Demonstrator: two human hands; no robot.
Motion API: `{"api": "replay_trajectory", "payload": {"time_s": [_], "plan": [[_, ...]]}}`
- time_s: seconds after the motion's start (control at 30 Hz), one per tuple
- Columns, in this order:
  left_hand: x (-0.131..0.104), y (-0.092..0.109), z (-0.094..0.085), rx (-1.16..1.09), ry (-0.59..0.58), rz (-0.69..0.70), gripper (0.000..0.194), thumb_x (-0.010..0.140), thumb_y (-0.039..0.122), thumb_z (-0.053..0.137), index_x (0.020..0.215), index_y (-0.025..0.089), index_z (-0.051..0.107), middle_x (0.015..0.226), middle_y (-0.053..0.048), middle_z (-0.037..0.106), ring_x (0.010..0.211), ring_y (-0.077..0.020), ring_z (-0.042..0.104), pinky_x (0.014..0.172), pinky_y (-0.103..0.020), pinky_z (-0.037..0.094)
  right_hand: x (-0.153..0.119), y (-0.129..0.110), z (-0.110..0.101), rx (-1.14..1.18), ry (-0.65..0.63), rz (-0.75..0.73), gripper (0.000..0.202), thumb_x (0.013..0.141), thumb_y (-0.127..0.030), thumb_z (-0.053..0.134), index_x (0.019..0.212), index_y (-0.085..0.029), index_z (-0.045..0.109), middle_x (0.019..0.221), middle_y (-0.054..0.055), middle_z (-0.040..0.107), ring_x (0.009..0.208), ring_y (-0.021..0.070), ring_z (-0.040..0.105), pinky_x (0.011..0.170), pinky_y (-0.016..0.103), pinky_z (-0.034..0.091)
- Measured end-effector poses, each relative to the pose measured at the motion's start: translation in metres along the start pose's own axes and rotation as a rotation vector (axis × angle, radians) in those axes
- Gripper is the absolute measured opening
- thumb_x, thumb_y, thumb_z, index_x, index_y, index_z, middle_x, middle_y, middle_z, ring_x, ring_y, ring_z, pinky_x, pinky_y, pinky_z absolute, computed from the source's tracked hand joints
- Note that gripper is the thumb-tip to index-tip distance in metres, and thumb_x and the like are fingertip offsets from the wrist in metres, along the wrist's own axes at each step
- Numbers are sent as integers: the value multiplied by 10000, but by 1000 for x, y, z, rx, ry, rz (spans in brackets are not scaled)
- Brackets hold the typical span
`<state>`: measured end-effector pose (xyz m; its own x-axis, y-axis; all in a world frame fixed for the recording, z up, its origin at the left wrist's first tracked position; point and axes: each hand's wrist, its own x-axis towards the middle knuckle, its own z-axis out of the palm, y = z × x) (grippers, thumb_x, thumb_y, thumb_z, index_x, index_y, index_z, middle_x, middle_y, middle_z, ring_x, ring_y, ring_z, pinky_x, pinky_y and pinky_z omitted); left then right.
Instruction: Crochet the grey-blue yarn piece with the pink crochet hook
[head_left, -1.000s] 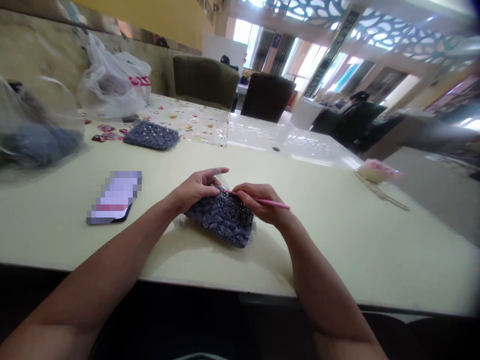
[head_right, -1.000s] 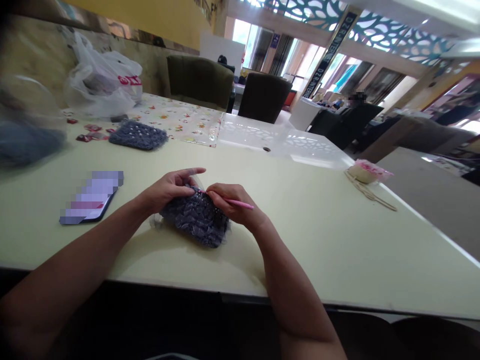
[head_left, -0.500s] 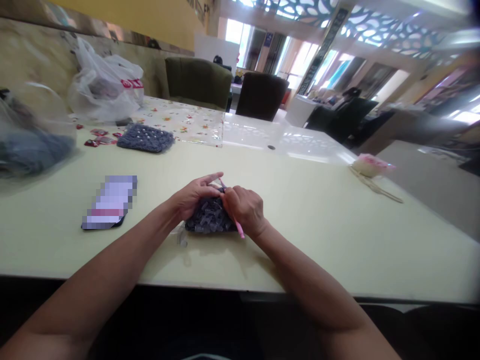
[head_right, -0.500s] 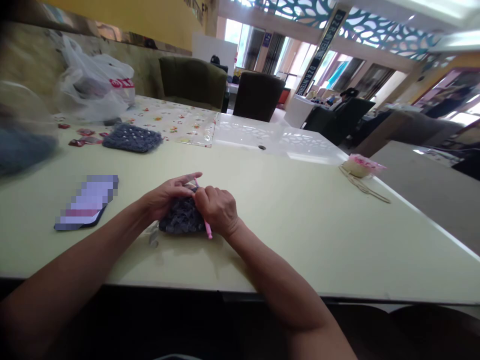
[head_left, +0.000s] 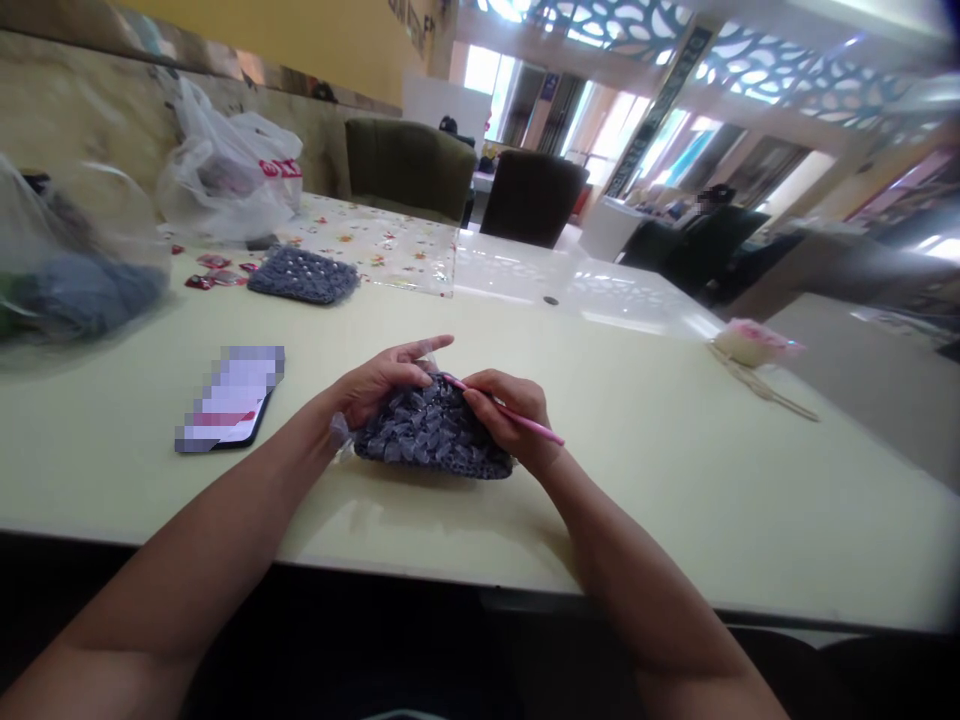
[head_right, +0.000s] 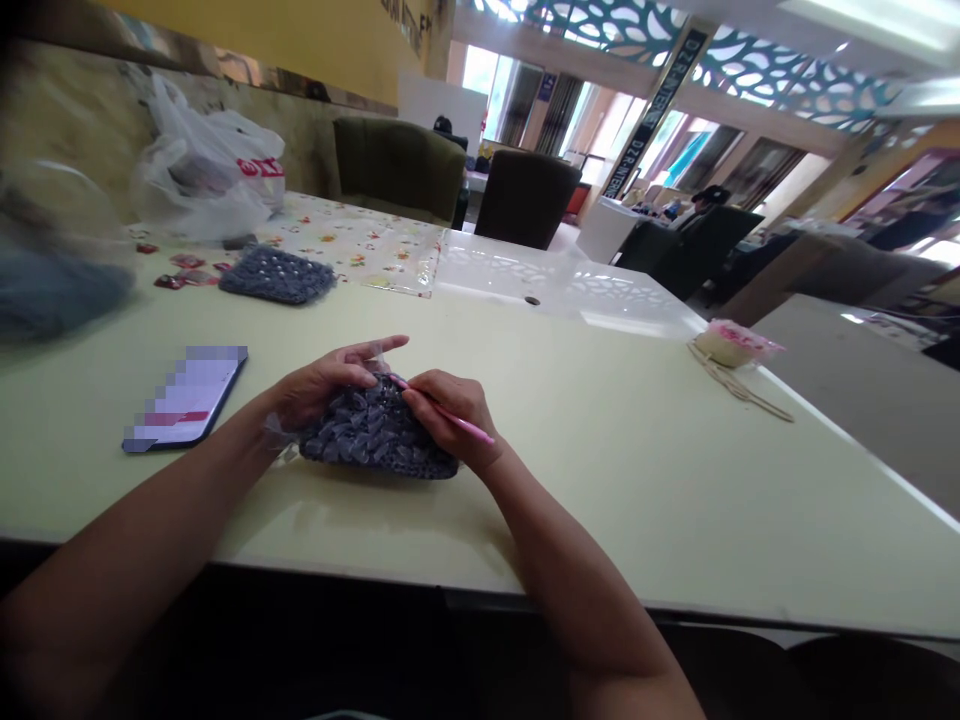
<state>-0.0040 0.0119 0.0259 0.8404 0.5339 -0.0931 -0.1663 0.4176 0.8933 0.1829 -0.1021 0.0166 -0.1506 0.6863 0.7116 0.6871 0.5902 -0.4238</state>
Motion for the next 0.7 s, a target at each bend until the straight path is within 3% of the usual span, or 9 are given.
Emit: {"api": "replay_trajectory", "payload": {"time_s": [0.13,0.3,0.53,0.7], "plan": [[0,2,1,133,36,101,777,617,75,714,1376,154,574,785,15,638,694,-98,562,676,-230,408,1,-5,-4,37,-1,75,227,957,-259,511,800,-173,652,681,3,641,582,90,543,574,229,434],[0,1,7,274,77,161,764,605,110,709,1360,154,599,791,15,617,712,-105,533,693,-248,392,-1,-2,-4,128,23,165,235,931,-248,521,737,-170,628,635,-13,581,567,86,484,559,236,392],[3,-1,6,462,90,215,740,618,154,671,1354,136,600,792,7,601,753,-132,526,778,-296,411,-2,-2,-6,224,16,243,239,910,-256,528,707,-174,623,627,-14,571,572,95,473,549,251,374],[4,-4,3,448,64,237,700,630,168,682,1327,156,624,810,2,607,781,-141,534,819,-311,412,2,-2,-7,199,-4,244,231,916,-251,523,717,-177,615,652,-11,579,589,97,488,557,240,392]]}}
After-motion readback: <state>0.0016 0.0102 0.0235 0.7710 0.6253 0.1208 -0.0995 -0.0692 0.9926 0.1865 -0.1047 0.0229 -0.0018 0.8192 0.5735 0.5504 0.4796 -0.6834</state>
